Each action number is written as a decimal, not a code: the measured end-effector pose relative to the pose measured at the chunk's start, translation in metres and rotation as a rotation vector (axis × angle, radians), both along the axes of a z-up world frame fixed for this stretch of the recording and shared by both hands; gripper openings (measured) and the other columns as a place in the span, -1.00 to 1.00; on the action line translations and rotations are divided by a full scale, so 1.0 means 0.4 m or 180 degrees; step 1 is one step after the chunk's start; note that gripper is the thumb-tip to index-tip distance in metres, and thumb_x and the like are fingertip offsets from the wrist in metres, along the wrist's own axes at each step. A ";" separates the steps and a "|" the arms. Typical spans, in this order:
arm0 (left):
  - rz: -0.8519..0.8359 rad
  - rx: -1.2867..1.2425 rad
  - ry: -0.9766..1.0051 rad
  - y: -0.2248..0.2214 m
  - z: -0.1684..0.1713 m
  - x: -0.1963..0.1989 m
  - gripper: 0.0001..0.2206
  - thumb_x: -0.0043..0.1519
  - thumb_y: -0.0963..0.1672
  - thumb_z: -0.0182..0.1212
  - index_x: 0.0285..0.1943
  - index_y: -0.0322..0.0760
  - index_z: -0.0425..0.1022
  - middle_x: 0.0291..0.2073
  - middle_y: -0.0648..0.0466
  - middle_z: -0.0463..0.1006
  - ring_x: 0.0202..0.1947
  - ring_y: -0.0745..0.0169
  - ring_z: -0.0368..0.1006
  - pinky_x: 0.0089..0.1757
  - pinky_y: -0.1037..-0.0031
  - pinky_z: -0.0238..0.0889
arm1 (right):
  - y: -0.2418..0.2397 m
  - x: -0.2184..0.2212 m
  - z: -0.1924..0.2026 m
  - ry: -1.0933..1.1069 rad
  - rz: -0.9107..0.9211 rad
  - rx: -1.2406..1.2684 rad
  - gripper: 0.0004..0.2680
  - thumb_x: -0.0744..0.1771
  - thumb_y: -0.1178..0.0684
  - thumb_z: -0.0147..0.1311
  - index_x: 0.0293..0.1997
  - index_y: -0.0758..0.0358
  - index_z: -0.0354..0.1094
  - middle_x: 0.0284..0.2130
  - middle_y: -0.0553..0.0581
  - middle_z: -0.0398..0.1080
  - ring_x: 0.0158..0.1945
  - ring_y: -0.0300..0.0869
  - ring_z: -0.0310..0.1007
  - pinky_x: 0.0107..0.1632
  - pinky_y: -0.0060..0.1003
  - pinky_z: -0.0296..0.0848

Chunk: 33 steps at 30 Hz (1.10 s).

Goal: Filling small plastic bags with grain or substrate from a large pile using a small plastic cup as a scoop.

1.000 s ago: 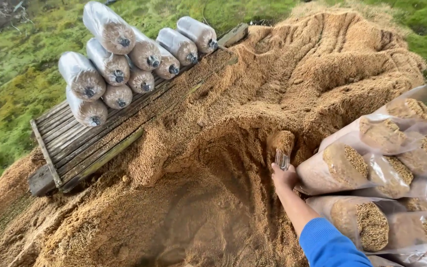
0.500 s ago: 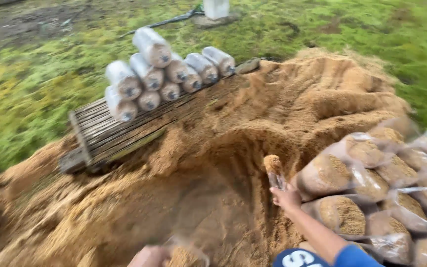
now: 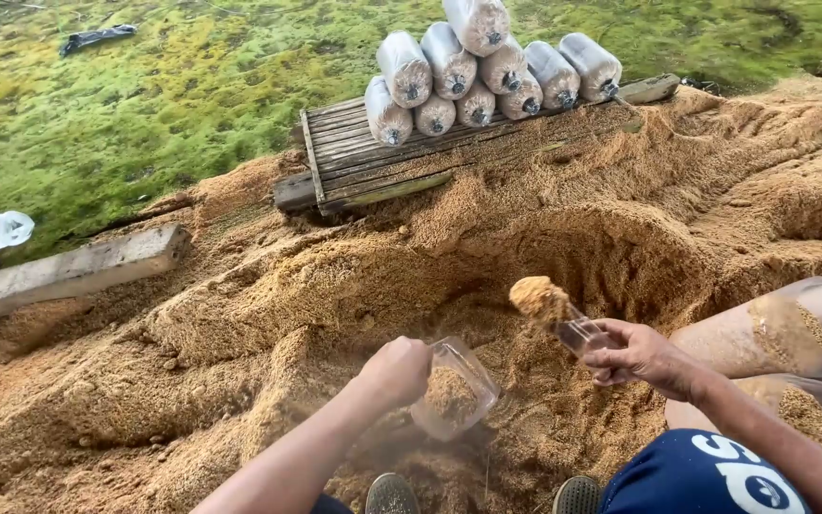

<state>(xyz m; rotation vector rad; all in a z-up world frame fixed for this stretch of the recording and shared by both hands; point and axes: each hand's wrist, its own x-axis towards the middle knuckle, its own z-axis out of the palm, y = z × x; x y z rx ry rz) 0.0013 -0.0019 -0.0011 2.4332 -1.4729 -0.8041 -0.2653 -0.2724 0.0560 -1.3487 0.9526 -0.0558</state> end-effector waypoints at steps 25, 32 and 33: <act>0.0015 -0.0064 0.0082 0.030 0.067 0.005 -0.87 0.06 -0.22 0.15 -0.46 -0.42 0.58 -0.51 -0.29 0.60 -0.37 -0.26 0.63 -0.42 0.06 0.47 | 0.342 0.237 0.230 0.1473 0.4332 -0.4905 -0.76 0.39 0.02 -0.02 0.18 0.18 0.23 -0.21 0.17 0.31 -0.47 -0.36 0.39 -0.34 -0.48 0.48; 0.0056 -0.0081 0.0076 0.042 0.042 0.001 -0.87 0.04 -0.22 0.14 -0.52 -0.33 0.59 -0.55 -0.26 0.60 -0.41 -0.25 0.63 -0.45 0.07 0.44 | 0.392 0.226 0.282 0.0901 0.4680 -0.5855 -0.78 0.41 0.15 -0.11 0.21 0.14 0.24 -0.13 0.20 0.35 -0.44 -0.37 0.49 -0.34 -0.56 0.47; 0.0078 -0.0059 0.0112 0.050 0.059 -0.011 -0.91 0.05 -0.23 0.19 -0.44 -0.36 0.61 -0.51 -0.25 0.61 -0.39 -0.23 0.63 -0.43 0.13 0.49 | 0.400 0.224 0.291 0.0897 0.4831 -0.6017 -0.77 0.41 0.18 -0.15 0.21 0.14 0.28 -0.13 0.19 0.40 -0.46 -0.40 0.45 -0.35 -0.61 0.43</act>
